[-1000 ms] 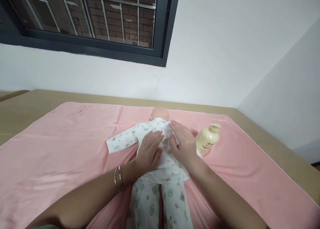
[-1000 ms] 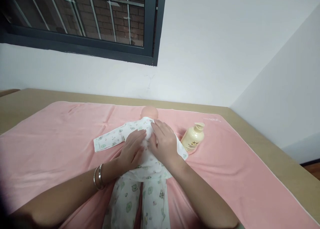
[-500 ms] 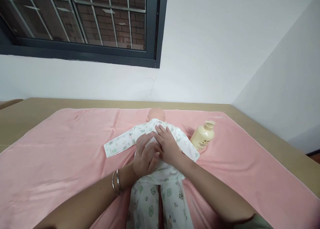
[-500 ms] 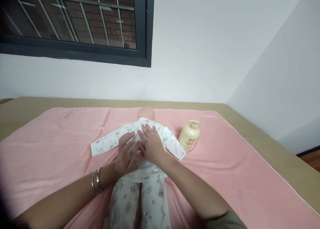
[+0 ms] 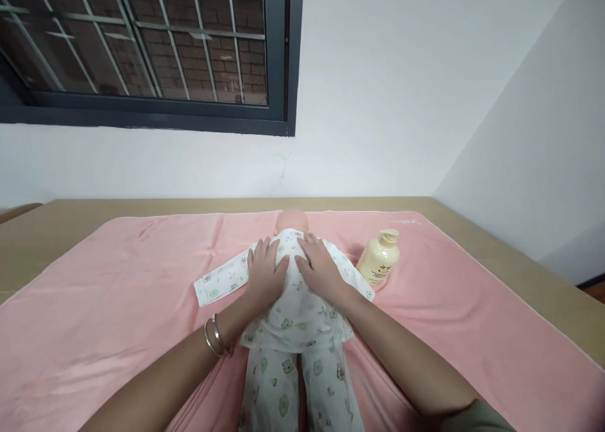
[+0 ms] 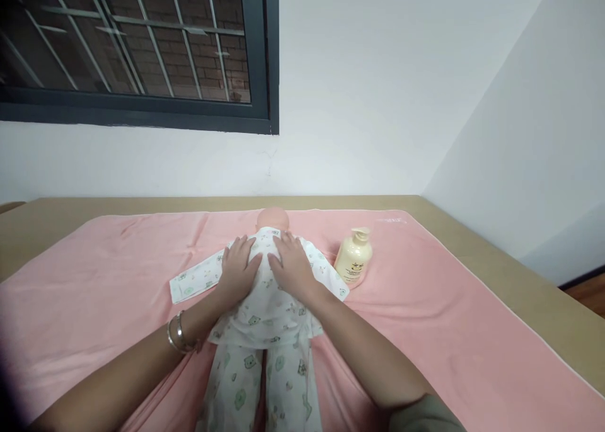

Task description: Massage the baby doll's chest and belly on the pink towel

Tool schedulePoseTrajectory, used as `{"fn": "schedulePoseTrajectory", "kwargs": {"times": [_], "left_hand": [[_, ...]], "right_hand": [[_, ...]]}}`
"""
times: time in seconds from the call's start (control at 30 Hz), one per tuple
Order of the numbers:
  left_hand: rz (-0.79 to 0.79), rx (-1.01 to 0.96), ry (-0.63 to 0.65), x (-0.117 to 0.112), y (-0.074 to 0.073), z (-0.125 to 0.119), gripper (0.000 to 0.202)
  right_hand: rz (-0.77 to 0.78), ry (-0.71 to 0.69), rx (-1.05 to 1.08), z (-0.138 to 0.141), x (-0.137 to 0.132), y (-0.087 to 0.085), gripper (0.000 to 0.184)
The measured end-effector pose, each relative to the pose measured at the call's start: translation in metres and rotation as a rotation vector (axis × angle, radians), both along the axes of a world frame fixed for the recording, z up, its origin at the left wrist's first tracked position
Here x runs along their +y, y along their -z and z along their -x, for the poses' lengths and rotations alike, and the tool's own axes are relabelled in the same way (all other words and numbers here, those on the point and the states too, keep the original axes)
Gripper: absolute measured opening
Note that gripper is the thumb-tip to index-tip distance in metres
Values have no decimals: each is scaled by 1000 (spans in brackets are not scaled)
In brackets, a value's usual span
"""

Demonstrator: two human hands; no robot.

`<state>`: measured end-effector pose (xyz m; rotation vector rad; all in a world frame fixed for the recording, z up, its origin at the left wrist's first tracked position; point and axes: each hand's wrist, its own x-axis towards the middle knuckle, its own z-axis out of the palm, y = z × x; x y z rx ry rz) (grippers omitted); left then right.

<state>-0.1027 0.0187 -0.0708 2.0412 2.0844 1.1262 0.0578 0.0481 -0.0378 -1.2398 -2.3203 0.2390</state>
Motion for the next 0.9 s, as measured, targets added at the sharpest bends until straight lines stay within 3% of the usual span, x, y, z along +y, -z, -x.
{"fn": "schedulePoseTrajectory", "kwargs": {"times": [0.13, 0.27, 0.37, 0.47, 0.6, 0.67, 0.9], "left_hand": [[76, 139, -26, 0, -7, -3, 50], [-14, 282, 36, -28, -5, -19, 48], [-17, 279, 72, -35, -7, -23, 48], [38, 187, 73, -18, -12, -12, 49], [175, 66, 54, 17, -20, 10, 50], [200, 71, 45, 22, -20, 13, 50], [7, 260, 21, -19, -14, -17, 47]], "right_hand": [[41, 134, -89, 0, -3, -3, 58], [17, 123, -160, 5, -15, -8, 52], [60, 117, -149, 3, -6, -14, 51], [96, 160, -174, 3, -1, -16, 56], [28, 135, -266, 9, -22, -16, 56], [11, 99, -285, 9, -27, -18, 54], [141, 107, -189, -2, 10, -25, 55]]}}
